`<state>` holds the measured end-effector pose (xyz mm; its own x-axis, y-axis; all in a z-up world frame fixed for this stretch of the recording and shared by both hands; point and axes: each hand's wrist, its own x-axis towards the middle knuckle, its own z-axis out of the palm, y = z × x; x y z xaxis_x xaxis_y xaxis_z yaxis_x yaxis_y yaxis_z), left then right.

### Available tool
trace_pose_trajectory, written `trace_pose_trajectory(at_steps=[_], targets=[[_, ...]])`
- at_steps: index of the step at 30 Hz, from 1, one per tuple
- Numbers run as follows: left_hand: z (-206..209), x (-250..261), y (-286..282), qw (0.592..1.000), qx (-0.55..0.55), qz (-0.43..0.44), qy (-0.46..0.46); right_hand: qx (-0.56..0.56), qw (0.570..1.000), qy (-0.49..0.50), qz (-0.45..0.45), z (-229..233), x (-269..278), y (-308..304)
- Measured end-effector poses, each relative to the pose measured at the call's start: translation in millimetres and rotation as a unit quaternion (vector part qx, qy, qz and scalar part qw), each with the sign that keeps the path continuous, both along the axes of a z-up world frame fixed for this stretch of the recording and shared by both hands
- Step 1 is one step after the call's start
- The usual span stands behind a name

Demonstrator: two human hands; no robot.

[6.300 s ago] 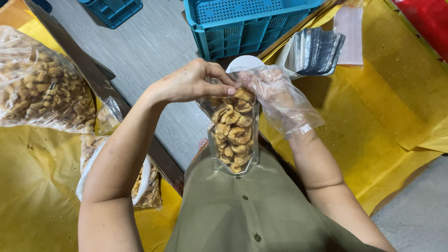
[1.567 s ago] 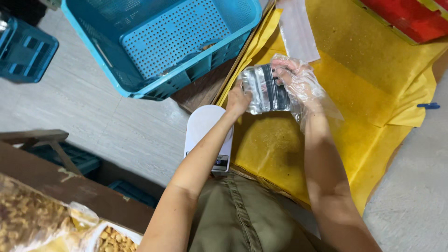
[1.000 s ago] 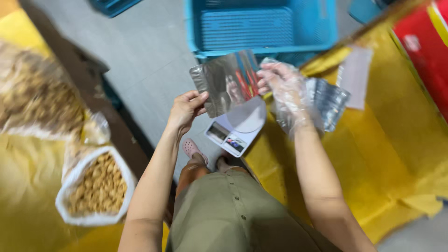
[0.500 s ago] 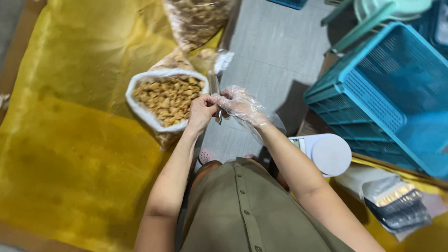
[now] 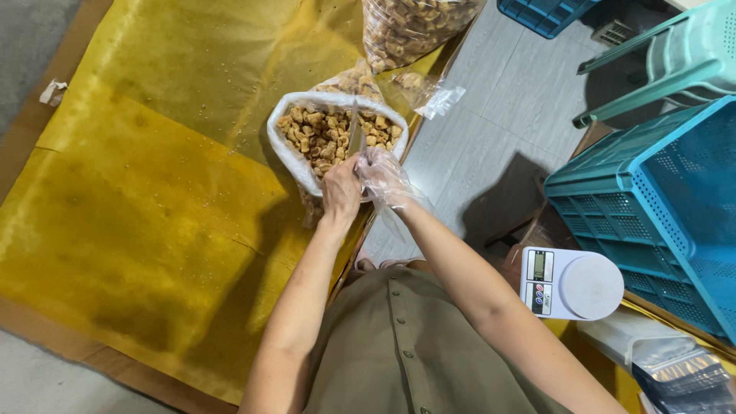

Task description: The person scoops snack pieces from a large bag into small foil pouches, weighs each pouch on a digital scale, and places the sealed pouches into a blue basket. The process is repeated multiple times with consistent hand movements.

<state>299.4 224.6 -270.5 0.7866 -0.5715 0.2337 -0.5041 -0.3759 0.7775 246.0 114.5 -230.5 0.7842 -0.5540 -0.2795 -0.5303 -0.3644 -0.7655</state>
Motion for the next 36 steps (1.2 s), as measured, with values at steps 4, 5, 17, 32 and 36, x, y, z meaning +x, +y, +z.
trace_pose_trajectory(at_steps=[4,5,17,32,36], targets=[[-3.9,5.5,8.4,0.999,0.010,0.017,0.040,0.025,0.999,0.022,0.002,-14.5,3.9,-1.3],[-2.3,10.8,8.3,0.998,0.007,0.013,0.054,0.019,1.000,0.002,0.003,-16.2,5.4,-4.2],[13.5,29.2,38.3,0.987,0.101,0.087,-0.089,-0.342,0.901,-0.107,0.244,-31.3,29.9,3.0],[13.7,94.7,49.9,0.838,-0.262,0.239,0.415,0.274,0.884,-0.113,0.362,68.2,84.1,-151.6],[-2.1,85.6,44.6,0.808,-0.323,0.149,0.469,0.125,0.908,-0.176,0.359,54.6,97.9,-201.9]])
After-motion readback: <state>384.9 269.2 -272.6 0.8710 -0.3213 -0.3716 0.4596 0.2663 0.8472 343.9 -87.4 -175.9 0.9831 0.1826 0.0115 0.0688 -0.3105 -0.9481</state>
